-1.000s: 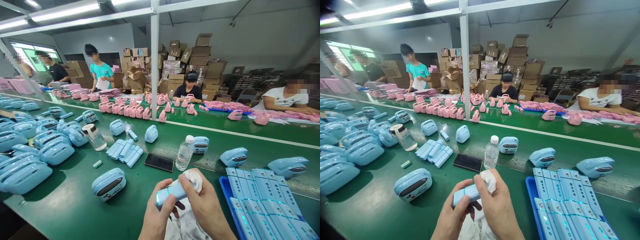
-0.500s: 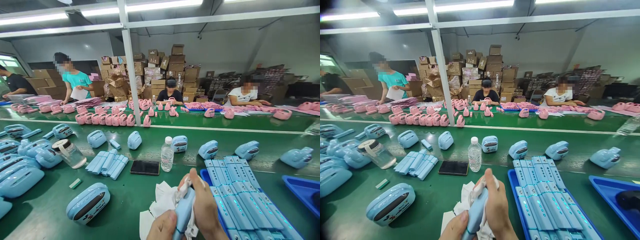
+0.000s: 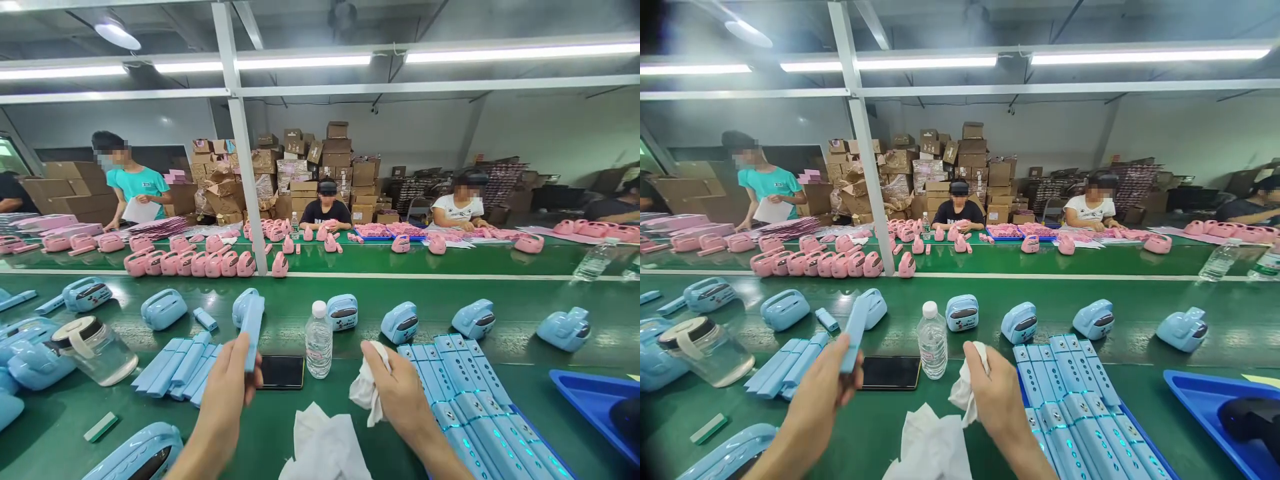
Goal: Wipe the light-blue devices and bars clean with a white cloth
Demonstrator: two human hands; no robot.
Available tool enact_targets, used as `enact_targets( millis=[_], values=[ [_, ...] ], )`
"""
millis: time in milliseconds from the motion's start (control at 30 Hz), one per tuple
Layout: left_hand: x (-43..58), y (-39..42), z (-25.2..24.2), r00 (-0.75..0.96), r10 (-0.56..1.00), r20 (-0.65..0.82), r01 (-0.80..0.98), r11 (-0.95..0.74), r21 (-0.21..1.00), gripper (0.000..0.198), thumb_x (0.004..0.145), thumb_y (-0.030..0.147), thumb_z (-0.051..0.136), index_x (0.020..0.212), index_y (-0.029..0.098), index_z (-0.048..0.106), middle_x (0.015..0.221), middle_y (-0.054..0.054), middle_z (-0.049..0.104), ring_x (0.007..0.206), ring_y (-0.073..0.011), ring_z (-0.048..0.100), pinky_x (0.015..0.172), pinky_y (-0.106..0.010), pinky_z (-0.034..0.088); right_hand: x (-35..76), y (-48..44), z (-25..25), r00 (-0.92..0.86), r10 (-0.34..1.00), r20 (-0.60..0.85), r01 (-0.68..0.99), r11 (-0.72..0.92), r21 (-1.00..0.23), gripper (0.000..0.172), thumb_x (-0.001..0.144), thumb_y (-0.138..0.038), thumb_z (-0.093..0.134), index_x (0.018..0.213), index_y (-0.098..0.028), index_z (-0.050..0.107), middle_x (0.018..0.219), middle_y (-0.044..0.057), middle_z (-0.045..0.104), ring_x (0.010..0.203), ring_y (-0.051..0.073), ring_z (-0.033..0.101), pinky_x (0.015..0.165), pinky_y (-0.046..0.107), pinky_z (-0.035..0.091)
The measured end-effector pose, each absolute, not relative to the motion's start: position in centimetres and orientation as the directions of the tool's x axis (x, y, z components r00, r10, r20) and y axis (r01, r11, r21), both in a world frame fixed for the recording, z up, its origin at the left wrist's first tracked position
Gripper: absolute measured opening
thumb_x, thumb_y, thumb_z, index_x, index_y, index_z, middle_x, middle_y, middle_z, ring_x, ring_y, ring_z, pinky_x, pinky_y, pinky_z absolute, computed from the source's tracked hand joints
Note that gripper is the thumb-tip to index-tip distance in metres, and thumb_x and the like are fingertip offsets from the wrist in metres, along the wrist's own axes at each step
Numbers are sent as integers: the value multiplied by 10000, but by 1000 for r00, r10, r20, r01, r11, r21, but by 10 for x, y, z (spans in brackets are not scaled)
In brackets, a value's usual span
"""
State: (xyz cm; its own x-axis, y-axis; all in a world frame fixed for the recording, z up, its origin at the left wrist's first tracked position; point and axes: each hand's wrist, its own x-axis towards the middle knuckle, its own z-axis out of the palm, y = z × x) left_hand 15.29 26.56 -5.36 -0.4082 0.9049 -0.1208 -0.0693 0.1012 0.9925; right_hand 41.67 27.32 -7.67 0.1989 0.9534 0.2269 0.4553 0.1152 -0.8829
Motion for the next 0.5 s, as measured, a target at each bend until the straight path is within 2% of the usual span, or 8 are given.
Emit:
enact_targets(
  millis=[67,100,200,300,367,433,500],
  values=[
    [139,322,-58,-436,884,-169,-62,158,986,362,963,546,652,909,188,636,706,36,652,520,-97,562,445,-194,379,432,312,-72,132,961,242,541,135,-830,495,1029,-540,581,665,-231,451,637,-50,487,622,153,452,599,289,363],
    [137,350,-64,-451,864,-224,-60,221,973,322,991,476,647,891,171,627,690,44,623,494,-89,542,434,-198,377,438,332,-71,100,963,249,574,148,-806,436,1031,-468,618,692,-215,512,658,-50,524,633,149,490,628,287,403],
    [140,413,-88,-471,828,-304,-15,337,941,270,1030,387,636,912,145,651,716,46,623,518,-86,551,479,-217,468,448,388,-74,45,959,280,622,192,-759,201,1026,-344,681,925,-170,678,849,-9,674,781,166,649,796,353,552],
    [141,445,-111,-488,838,-245,81,323,943,206,1008,347,678,1018,141,685,912,-11,712,728,-142,681,663,-299,603,449,429,-83,41,933,356,630,253,-734,194,1011,-324,717,1124,-166,706,1133,58,724,1036,227,703,973,467,576],
    [137,452,-121,-511,839,-184,153,299,942,191,974,279,720,1108,147,688,1113,-57,726,967,-215,718,846,-400,626,442,445,-91,33,907,421,626,310,-716,225,1005,-311,727,1184,-176,703,1259,82,704,1141,252,686,1026,501,564],
    [133,452,-126,-530,839,-122,207,268,941,239,946,209,737,1171,153,679,1274,-87,693,1179,-278,672,1003,-493,577,433,452,-97,18,878,479,626,364,-690,223,1012,-311,720,1194,-183,704,1274,80,702,1139,250,690,1014,488,575],
    [130,446,-122,-527,848,-59,234,211,949,275,939,177,729,1206,154,667,1355,-100,662,1291,-308,617,1095,-547,514,423,454,-99,1,855,519,640,398,-657,184,1023,-326,706,1131,-178,711,1162,54,724,1037,225,713,939,433,600]
  ],
)
